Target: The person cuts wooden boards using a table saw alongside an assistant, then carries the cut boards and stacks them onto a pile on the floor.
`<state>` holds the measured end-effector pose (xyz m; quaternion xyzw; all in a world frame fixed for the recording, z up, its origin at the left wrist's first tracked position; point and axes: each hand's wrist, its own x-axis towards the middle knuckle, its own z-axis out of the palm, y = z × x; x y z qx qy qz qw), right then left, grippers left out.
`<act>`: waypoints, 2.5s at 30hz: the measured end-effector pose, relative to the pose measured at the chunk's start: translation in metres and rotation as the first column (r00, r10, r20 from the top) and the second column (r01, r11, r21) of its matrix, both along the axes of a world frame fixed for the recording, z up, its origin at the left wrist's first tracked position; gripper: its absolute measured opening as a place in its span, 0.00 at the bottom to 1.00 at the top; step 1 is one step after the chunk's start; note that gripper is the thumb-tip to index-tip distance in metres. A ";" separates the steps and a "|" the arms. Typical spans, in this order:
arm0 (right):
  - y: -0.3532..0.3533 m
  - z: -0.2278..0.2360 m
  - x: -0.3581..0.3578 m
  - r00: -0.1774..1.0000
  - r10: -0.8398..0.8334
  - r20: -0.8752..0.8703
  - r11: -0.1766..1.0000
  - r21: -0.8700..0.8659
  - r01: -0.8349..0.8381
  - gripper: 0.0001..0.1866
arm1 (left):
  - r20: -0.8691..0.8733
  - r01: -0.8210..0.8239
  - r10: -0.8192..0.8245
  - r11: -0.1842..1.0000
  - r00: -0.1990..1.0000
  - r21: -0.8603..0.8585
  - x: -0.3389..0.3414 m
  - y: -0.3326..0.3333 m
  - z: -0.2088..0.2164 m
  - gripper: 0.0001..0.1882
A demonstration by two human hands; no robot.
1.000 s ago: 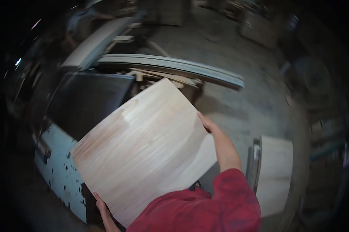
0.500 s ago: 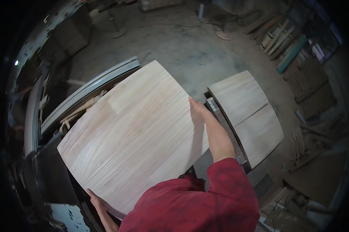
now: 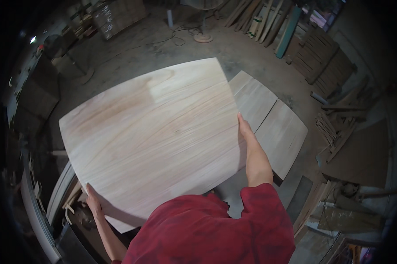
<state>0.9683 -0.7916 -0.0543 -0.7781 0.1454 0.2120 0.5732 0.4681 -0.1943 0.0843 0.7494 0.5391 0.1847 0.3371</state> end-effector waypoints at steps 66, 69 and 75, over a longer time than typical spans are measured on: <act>0.488 -0.165 -0.065 -0.144 -0.985 -0.093 -0.110 -0.301 0.947 0.53 | -0.329 0.957 -0.907 -0.206 -0.265 -0.202 1.145 0.131 -0.094 0.62; 0.542 -0.210 -0.099 -0.238 -0.967 -0.090 -0.191 -0.362 0.913 0.55 | -0.375 0.908 -0.829 -0.345 -0.414 -0.240 1.177 0.073 -0.127 0.63; 0.646 -0.228 -0.045 -0.490 -0.860 -0.142 -0.360 -0.511 0.780 0.55 | -0.364 0.807 -0.722 -0.547 -0.589 -0.220 1.209 -0.001 -0.163 0.59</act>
